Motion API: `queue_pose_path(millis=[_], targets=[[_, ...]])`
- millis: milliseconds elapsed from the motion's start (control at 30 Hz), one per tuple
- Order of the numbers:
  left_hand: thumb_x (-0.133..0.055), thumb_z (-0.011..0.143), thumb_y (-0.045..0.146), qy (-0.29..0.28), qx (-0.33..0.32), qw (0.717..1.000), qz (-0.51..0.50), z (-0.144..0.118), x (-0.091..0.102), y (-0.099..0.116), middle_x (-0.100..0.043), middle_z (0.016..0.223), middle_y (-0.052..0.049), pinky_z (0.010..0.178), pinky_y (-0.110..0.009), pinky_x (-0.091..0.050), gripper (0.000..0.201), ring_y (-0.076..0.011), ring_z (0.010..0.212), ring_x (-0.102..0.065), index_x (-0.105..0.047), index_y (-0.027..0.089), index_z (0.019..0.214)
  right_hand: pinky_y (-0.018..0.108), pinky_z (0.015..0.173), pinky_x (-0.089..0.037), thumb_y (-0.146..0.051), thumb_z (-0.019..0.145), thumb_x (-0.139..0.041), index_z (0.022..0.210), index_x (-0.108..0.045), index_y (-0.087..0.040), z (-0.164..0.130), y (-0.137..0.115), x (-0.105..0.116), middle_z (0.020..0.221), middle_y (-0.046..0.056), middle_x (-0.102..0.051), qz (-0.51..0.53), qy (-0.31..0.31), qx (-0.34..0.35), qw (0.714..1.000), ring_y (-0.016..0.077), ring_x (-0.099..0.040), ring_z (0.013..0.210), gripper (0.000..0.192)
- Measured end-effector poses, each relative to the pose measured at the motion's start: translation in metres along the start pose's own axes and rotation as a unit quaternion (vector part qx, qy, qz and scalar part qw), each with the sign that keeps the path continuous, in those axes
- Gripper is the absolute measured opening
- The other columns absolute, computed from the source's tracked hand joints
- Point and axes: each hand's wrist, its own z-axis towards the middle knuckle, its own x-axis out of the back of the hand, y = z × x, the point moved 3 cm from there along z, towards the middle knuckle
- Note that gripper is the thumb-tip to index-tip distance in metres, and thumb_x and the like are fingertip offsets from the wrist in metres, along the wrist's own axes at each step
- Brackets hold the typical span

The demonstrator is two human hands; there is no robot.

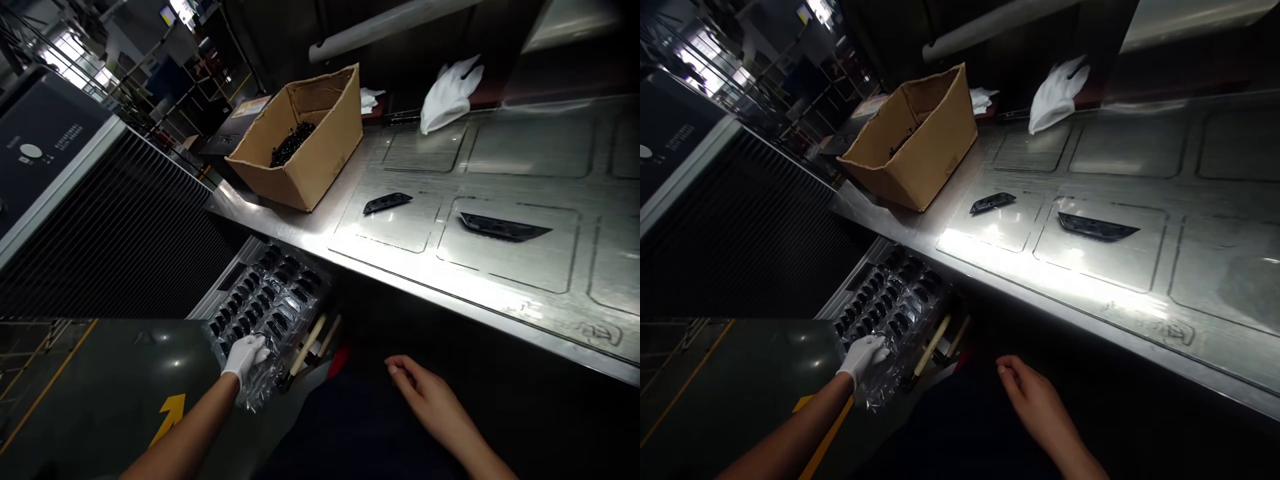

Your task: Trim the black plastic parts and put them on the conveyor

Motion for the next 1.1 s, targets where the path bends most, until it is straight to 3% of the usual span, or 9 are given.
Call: queue_pose_path(millis=[300,567,700,833,900,967,1033,1100], targets=[[-0.066,0.102,0.04,0.009,0.05,0.995,0.091,0.039,-0.007,-0.006,-0.071,0.102,-0.005,0.071,-0.032,-0.062,0.028,-0.0161,0.081,-0.069,-0.067,0.015,0.113,0.037,0.079,-0.057,-0.065,0.1,-0.045,0.111,-0.072,-0.029,0.0,-0.003,0.0,0.103,0.006,-0.079,0.008,0.005,-0.006,1.0,0.0275,-0.074,0.088,0.047],[-0.064,0.102,0.047,0.019,0.05,0.975,0.214,0.026,-0.001,-0.007,-0.069,0.087,-0.002,0.065,-0.03,-0.059,0.033,-0.0136,0.069,-0.065,-0.068,0.014,0.103,0.036,0.077,-0.053,-0.063,0.103,-0.043,0.112,-0.069,-0.028,-0.001,-0.004,0.0,0.095,0.005,-0.077,0.034,-0.02,0.001,0.999,0.0262,-0.072,0.086,0.045],[-0.06,0.102,0.051,0.037,-0.047,0.97,0.236,-0.004,0.01,0.021,-0.062,0.068,0.004,0.061,-0.029,-0.055,0.04,-0.0122,0.057,-0.059,-0.065,0.016,0.084,0.034,0.075,-0.05,-0.057,0.105,-0.042,0.113,-0.068,-0.026,-0.001,-0.004,-0.002,0.089,0.004,-0.074,0.039,-0.013,0.008,0.999,0.0248,-0.07,0.082,0.042],[-0.061,0.096,0.061,0.022,-0.245,0.942,0.227,-0.049,-0.008,0.088,-0.059,0.056,0.004,0.063,-0.029,-0.051,0.05,-0.0169,0.058,-0.061,-0.057,0.022,0.064,0.03,0.072,-0.048,-0.044,0.104,-0.046,0.105,-0.071,-0.024,-0.004,-0.013,-0.004,0.088,0.002,-0.075,0.042,0.012,0.026,0.999,0.0213,-0.07,0.081,0.031],[-0.061,0.093,0.064,-0.006,-0.352,0.913,0.206,-0.077,-0.032,0.132,-0.071,0.068,0.002,0.071,-0.031,-0.055,0.046,-0.0199,0.068,-0.067,-0.068,0.024,0.07,0.027,0.071,-0.048,-0.037,0.102,-0.05,0.101,-0.072,-0.024,-0.004,-0.017,-0.003,0.089,0.002,-0.076,0.039,0.027,0.029,0.998,0.0195,-0.07,0.081,0.026],[-0.064,0.093,0.058,-0.044,-0.478,0.861,0.169,-0.112,-0.064,0.182,-0.08,0.092,0.001,0.085,-0.03,-0.058,0.034,-0.0217,0.089,-0.074,-0.077,0.027,0.088,0.025,0.071,-0.047,-0.032,0.101,-0.052,0.1,-0.073,-0.024,-0.004,-0.019,-0.001,0.092,0.002,-0.077,0.036,0.044,0.027,0.998,0.0188,-0.071,0.082,0.023],[-0.066,0.097,0.04,-0.085,-0.664,0.73,0.135,-0.156,-0.101,0.235,-0.081,0.097,-0.001,0.081,-0.029,-0.06,0.019,-0.0199,0.087,-0.075,-0.078,0.027,0.104,0.025,0.072,-0.047,-0.03,0.101,-0.052,0.103,-0.074,-0.024,-0.005,-0.019,0.0,0.096,0.003,-0.078,0.033,0.056,0.024,0.998,0.0192,-0.072,0.086,0.023],[-0.064,0.1,0.027,-0.077,-0.78,0.598,0.169,-0.192,-0.138,0.283,-0.08,0.1,-0.003,0.081,-0.028,-0.061,0.019,-0.0182,0.088,-0.075,-0.075,0.023,0.115,0.025,0.074,-0.047,-0.03,0.101,-0.052,0.106,-0.075,-0.024,-0.008,-0.018,0.001,0.101,0.004,-0.079,0.032,0.063,0.024,0.997,0.0199,-0.073,0.09,0.024]])
